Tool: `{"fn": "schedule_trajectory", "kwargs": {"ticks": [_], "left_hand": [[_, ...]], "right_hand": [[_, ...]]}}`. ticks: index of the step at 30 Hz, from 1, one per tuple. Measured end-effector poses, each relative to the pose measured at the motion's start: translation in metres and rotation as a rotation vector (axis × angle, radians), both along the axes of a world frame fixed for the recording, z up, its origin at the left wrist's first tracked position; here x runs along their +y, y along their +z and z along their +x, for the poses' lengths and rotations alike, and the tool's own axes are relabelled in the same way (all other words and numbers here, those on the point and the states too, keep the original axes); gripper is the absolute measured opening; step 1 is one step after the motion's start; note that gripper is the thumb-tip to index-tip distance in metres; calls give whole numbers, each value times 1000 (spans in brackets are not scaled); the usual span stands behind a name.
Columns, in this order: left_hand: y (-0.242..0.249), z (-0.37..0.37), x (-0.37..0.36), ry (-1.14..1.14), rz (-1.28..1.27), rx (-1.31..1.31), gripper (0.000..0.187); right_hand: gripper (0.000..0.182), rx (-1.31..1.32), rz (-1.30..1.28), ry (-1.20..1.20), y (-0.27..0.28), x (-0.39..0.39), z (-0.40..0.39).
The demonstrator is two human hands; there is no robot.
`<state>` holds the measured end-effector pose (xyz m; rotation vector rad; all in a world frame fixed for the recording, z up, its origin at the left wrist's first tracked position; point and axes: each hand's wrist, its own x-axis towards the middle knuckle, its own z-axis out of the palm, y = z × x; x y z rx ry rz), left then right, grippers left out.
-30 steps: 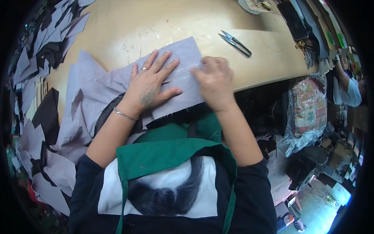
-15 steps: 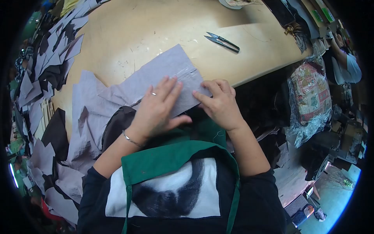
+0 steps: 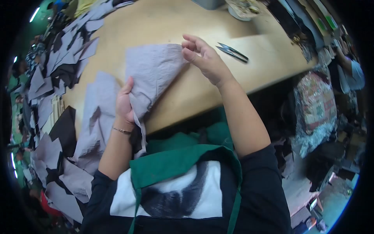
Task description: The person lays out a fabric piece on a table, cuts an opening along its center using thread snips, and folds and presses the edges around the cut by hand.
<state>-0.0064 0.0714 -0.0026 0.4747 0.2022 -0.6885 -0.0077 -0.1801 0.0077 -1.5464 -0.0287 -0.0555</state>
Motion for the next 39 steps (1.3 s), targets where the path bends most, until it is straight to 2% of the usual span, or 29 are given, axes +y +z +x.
{"fn": "schedule_trajectory", "kwargs": {"ticks": [1,2,4,6,7,8,10,11,13,14,17,19,22,26,29,32,34,36,39], "left_hand": [[-6,6,13,-11,-155,69,52],[2,7,15,56,-38,66,52],[20,-1,1,182,186,78,52],[25,-5,2,196,179,64,52],[21,-6,3,192,145,54,52],[17,-6,4,187,108,43,52],[-8,-4,13,82,-275,41,53],[-5,-3,12,29,-465,42,53],[4,-6,12,109,-250,-1,49],[12,-7,11,148,-140,-23,47],[14,-4,11,220,594,-427,33],[14,-6,13,294,596,-456,24],[17,-17,7,407,639,-509,19],[18,-29,4,504,685,-608,18],[24,-30,1,551,849,-800,14],[35,-36,-15,323,1233,-1344,16],[39,-38,-42,22,1279,-1708,23],[22,-59,-64,-214,1230,-1716,26],[13,-74,-65,-140,1202,-1838,28]], "right_hand": [[76,89,97,31,-3,11,3],[85,183,193,59,-9,20,7],[89,197,182,-28,-21,33,17],[90,284,156,-141,-12,38,19],[73,376,243,-196,-8,40,19],[63,352,296,-151,-9,41,19],[43,307,402,-66,-15,42,16],[36,262,454,-98,-14,45,13],[22,172,561,-162,-10,57,10],[22,128,547,-174,-12,59,10],[22,-11,480,-233,-25,65,11],[24,-115,399,-309,-33,68,12],[27,-317,-43,-445,-30,69,11],[28,-316,-110,-487,-26,71,15],[26,-323,-55,-444,-25,68,19],[23,-278,-8,-354,-31,34,26],[22,-280,-66,-352,-37,-6,22],[22,-184,-54,-532,-34,-48,-1],[18,-128,-257,-704,-24,-85,-48]]}}
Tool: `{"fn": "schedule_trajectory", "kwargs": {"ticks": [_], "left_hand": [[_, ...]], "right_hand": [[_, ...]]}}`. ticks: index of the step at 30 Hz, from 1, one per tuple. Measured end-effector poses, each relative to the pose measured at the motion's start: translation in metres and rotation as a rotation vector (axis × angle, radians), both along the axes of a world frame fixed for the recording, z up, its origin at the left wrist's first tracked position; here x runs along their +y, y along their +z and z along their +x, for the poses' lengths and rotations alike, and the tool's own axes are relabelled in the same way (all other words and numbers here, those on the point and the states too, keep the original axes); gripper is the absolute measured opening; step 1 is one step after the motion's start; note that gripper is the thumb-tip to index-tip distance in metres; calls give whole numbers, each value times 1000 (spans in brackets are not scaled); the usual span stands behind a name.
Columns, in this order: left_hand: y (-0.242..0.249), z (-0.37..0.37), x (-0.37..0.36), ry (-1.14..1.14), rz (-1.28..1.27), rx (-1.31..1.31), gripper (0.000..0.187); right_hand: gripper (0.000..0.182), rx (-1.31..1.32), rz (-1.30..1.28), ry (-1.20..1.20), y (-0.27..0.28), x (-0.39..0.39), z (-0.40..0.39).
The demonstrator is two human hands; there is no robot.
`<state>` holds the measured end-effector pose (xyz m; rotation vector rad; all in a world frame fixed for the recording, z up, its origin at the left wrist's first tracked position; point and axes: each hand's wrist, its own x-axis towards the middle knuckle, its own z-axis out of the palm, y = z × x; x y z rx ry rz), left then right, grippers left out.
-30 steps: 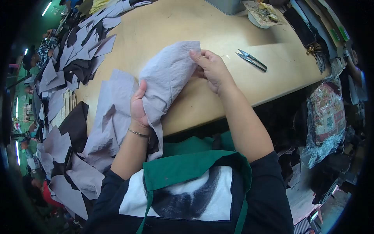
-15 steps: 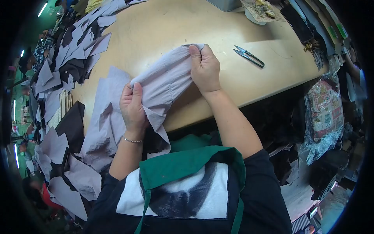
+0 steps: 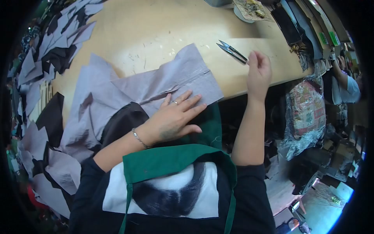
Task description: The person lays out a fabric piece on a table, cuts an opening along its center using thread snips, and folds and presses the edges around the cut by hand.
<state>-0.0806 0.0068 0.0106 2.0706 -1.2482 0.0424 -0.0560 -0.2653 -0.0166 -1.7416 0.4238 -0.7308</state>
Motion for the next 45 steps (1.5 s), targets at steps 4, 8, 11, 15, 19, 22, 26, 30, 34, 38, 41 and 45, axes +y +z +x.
{"fn": "schedule_trajectory", "kwargs": {"ticks": [4,8,11,15,19,22,26,30,34,38,41,45], "left_hand": [[27,16,13,44,-173,103,29],[14,36,32,291,299,43,55],[-3,43,42,361,575,66,86],[-7,48,49,377,615,40,94],[-7,49,50,378,605,48,97],[-9,48,50,378,590,44,97],[-6,47,49,356,578,30,93],[-8,46,41,293,585,2,88],[-8,45,43,322,575,35,87],[-7,44,43,349,585,24,86],[-8,43,43,364,587,26,86],[-6,43,43,362,590,34,87]], "right_hand": [[9,37,-522,147,26,32,-44],[26,-31,-802,749,33,80,-50],[26,27,-972,791,9,100,-62],[25,56,-997,704,4,103,-74],[20,114,-940,719,16,107,-65],[21,78,-875,716,16,107,-47],[25,-13,-878,757,9,111,-26],[25,5,-897,773,2,114,-22],[26,41,-906,770,5,115,-20],[27,46,-880,809,4,112,-18],[29,71,-862,799,6,113,-20],[31,161,-858,808,9,115,-22]]}}
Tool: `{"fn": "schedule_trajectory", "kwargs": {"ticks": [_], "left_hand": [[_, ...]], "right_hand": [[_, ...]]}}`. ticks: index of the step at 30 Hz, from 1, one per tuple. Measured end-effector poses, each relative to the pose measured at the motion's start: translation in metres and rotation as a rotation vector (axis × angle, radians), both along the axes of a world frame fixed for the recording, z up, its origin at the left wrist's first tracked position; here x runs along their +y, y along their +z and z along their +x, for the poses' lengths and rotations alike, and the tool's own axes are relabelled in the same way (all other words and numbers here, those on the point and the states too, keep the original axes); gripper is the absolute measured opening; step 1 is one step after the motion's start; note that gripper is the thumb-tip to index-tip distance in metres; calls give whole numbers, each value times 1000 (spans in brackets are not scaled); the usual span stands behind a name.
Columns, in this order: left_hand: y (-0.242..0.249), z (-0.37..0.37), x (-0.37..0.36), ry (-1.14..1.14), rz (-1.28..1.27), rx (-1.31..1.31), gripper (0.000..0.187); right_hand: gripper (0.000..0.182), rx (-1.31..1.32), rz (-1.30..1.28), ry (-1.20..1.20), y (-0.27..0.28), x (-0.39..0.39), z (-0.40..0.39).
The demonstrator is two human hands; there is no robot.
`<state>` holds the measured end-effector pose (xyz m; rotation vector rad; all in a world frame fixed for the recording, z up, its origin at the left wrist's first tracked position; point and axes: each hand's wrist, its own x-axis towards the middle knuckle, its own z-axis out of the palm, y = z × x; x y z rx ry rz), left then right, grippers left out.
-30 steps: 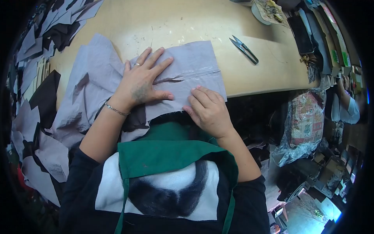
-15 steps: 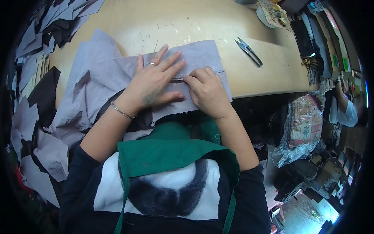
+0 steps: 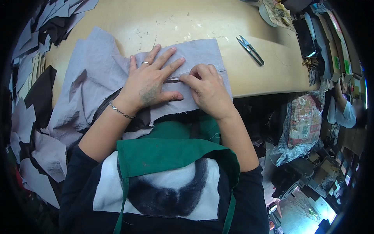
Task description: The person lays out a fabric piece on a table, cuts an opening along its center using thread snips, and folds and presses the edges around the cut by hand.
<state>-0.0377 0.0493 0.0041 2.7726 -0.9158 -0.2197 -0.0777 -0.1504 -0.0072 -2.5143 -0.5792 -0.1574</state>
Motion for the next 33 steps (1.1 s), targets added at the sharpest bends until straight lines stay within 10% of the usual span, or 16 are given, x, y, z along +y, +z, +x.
{"fn": "schedule_trajectory", "kwargs": {"ticks": [33], "left_hand": [[-3,-2,0,23,-16,-4,87]], "right_hand": [[35,-91,26,-95,-8,-9,-3]]}}
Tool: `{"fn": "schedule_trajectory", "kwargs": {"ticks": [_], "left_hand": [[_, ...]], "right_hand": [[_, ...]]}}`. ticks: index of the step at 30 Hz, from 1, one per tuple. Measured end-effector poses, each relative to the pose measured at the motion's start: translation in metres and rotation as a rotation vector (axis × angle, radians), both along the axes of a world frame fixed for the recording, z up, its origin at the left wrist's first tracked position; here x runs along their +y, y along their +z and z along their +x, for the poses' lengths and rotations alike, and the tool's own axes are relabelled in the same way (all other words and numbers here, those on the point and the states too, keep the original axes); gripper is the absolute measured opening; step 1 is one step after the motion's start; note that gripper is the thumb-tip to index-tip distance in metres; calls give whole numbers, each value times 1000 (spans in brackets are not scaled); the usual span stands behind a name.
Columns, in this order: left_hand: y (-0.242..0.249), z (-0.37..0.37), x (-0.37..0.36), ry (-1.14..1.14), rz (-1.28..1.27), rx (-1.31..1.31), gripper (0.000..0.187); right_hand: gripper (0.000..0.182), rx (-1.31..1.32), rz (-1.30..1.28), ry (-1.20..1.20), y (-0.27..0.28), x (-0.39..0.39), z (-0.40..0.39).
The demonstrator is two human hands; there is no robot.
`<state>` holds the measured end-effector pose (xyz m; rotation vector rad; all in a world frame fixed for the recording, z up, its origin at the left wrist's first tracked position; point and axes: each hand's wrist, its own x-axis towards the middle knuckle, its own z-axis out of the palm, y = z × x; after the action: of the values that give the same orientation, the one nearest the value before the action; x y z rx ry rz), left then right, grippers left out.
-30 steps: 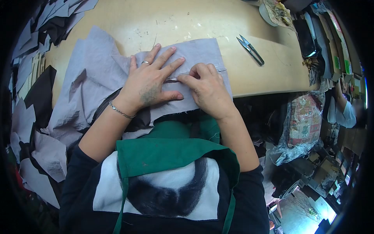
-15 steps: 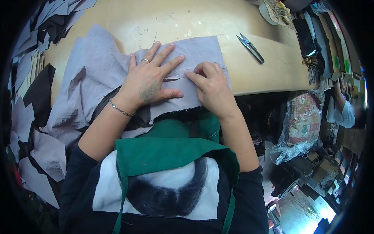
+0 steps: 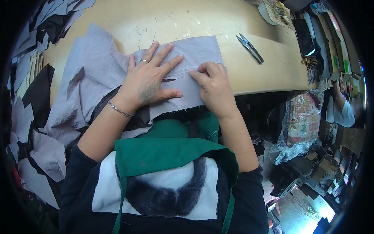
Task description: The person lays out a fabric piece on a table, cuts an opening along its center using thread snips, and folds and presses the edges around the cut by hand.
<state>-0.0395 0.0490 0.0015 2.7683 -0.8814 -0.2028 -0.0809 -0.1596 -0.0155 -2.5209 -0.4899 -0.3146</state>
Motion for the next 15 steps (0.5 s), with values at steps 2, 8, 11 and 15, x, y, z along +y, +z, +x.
{"fn": "schedule_trajectory", "kwargs": {"ticks": [2,8,11,15], "left_hand": [[0,-1,0,0,2,6,87],[-1,0,0,-4,-3,-3,88],[0,-1,1,-4,-1,-7,88],[1,0,1,1,13,6,88]], "right_hand": [[33,-23,-4,-67,-1,-2,-2],[36,-29,-191,16,11,18,-5],[37,-12,-254,-15,11,10,-3],[39,-47,-357,-223,8,-17,-8]]}}
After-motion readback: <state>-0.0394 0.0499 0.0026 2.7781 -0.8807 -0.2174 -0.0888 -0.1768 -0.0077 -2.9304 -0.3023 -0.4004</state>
